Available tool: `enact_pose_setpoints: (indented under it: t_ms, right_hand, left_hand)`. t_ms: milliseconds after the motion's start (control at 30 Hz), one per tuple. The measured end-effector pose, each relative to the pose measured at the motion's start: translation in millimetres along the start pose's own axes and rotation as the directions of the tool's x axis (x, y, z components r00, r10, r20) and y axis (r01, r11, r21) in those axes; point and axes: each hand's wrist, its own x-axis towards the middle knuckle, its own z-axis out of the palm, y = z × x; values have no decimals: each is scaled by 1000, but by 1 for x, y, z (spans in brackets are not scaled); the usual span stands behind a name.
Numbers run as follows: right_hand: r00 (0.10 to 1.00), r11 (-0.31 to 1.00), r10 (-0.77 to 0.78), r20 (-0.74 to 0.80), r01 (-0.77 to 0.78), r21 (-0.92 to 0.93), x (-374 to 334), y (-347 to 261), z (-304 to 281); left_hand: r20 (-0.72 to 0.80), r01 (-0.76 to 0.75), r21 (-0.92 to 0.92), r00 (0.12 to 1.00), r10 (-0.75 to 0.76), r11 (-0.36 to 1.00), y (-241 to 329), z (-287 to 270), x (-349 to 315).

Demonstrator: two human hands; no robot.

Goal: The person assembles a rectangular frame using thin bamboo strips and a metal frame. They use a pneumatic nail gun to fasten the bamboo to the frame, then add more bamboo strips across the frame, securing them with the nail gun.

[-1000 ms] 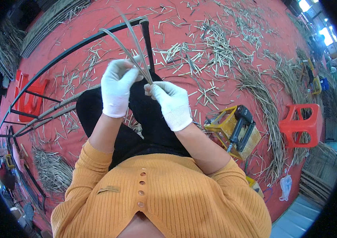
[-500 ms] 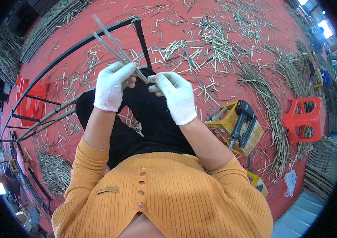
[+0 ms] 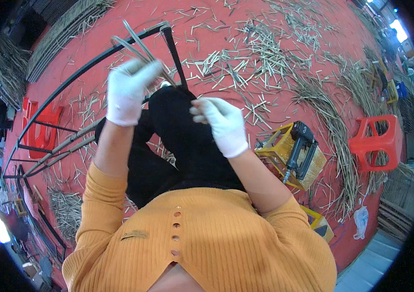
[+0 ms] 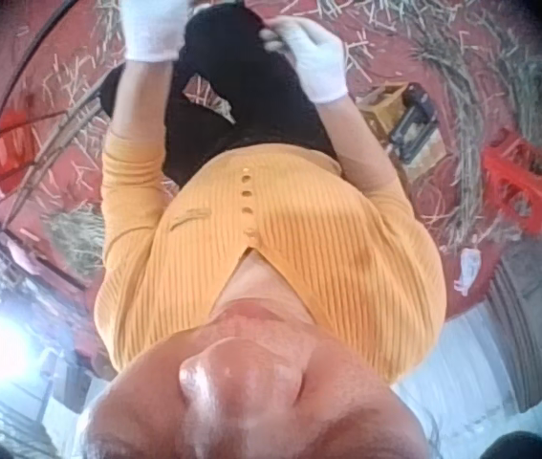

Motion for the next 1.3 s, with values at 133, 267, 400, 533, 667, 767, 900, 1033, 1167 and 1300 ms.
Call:
enact_pose_setpoints:
  t_ms: [133,267,400,533,667,767,900,1033,1167,1300]
  right_hand:
    - [901,719,-311,-301,16,-695,-42,45,-99]
    - [682,139,-470,-560,-569,-810,-116,85,-218]
    - [514,185,-309,-800,-793,-581,-159,108,-273]
    - [483,164,-188,-855,-843,-513,-137,116,-299]
    - [406,375,-58,-912,-838,-397,-87,106,-318]
    - [485,621,48,-873,-699,-354,-62,74,-304]
    - [664,978,191,-723,-191,82,-35,33,-219]
    - [902,997,60,-428,-73,-13,21,14,-122]
    - [878,861,-450,-162,379,-338,68,25,-35]
    - [802,739,-590,92,583,-337,99,37,15]
  left_hand:
    - [59,-438,256,897,439,862,15,-16,72]
    - [144,-460,323,888,438,827,5,-13,120]
    - [160,-467,232,884,440,853,1,-13,131]
    - [104,-430,499,892,440,753,1,-9,124]
    - [174,-743,530,567,805,409,0,-4,116]
    - [155,-691,642,540,827,331,-3,0,106]
    - [73,-579,733,590,804,358,-11,10,103]
    - [109,-600,762,489,865,243,-20,3,124]
    - [152,-683,666,516,843,298,-31,-8,144]
    - [177,-649,727,495,851,226,-38,-11,150]
